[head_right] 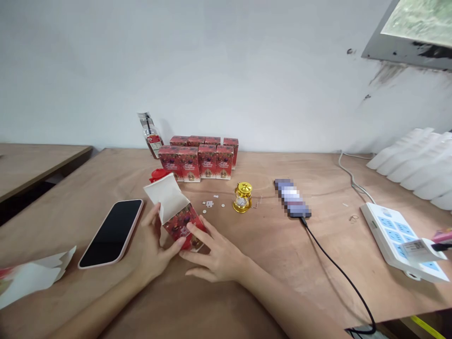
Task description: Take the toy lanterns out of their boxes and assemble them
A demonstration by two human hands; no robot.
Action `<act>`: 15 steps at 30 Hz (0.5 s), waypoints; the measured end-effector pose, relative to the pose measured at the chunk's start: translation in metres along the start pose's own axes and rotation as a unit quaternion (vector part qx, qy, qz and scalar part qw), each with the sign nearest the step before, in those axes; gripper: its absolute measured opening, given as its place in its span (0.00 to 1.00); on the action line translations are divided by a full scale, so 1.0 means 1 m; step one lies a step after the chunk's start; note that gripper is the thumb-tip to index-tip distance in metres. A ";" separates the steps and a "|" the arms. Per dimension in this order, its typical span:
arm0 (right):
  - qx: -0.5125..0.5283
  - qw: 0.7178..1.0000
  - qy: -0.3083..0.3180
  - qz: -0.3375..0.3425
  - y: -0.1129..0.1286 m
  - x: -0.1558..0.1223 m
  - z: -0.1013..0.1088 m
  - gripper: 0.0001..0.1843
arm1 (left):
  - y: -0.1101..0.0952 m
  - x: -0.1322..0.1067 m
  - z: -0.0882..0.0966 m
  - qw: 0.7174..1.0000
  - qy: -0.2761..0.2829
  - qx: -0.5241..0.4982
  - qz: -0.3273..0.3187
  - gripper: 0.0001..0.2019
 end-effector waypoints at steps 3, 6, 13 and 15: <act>-0.062 0.996 -0.057 -0.010 -0.003 -0.006 0.015 0.23 | 0.006 -0.001 0.002 1.000 -0.009 0.015 0.026 0.44; -0.170 0.963 -0.179 -0.103 -0.025 -0.022 0.049 0.29 | -0.002 0.004 0.004 0.999 0.002 0.030 0.020 0.46; -0.266 0.851 -0.333 -0.306 -0.079 -0.064 0.102 0.30 | -0.015 0.011 0.010 0.999 -0.009 0.044 -0.002 0.43; -0.222 0.852 -0.334 -0.336 -0.093 -0.071 0.101 0.33 | -0.014 0.010 0.007 0.999 -0.005 0.050 -0.018 0.44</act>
Point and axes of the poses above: each hand's wrist, its own x-axis towards the middle knuckle, its own z-axis out of the back of the hand, y = z × x, the point moved 10 cm from there along x, towards the middle knuckle, and after that the axes turned 3 degrees about y, right-handed, at the moved point
